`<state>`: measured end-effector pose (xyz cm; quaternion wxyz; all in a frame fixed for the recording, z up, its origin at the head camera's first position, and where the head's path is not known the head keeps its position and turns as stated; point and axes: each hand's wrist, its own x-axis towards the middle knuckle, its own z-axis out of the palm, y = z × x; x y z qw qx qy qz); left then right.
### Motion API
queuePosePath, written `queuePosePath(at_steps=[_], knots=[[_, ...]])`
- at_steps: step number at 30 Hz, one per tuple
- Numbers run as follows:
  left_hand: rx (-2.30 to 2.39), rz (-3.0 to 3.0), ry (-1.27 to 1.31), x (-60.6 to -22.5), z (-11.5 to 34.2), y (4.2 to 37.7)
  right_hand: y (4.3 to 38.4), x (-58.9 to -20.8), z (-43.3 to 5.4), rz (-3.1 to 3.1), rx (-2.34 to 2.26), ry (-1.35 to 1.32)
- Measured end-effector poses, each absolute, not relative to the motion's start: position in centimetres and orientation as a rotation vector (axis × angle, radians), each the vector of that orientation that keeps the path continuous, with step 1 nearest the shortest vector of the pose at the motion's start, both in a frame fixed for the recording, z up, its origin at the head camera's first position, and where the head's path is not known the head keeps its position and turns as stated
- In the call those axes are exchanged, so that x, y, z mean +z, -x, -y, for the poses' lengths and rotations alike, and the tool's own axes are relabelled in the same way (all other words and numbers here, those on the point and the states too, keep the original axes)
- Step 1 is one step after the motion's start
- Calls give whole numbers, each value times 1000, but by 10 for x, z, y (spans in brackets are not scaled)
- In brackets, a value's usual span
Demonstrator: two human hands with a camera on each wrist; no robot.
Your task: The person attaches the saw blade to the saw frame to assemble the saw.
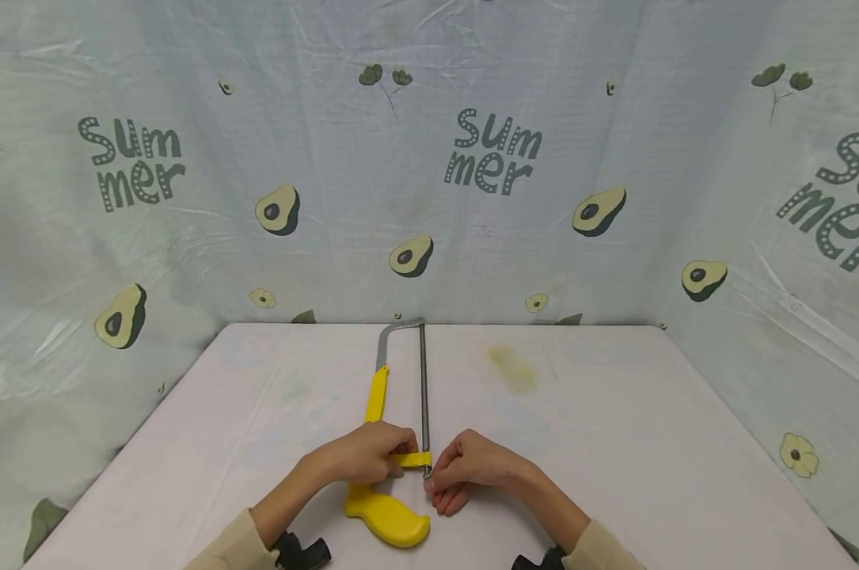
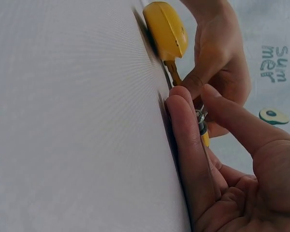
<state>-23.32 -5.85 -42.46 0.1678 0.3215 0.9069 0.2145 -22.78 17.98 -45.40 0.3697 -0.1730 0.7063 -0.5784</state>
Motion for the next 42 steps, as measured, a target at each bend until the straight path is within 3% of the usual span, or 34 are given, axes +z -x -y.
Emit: queuePosePath(at_steps=[42], knots=[[585,-2591,-933,-423,58,232,230,-454,-181,-1770,-1463,480]])
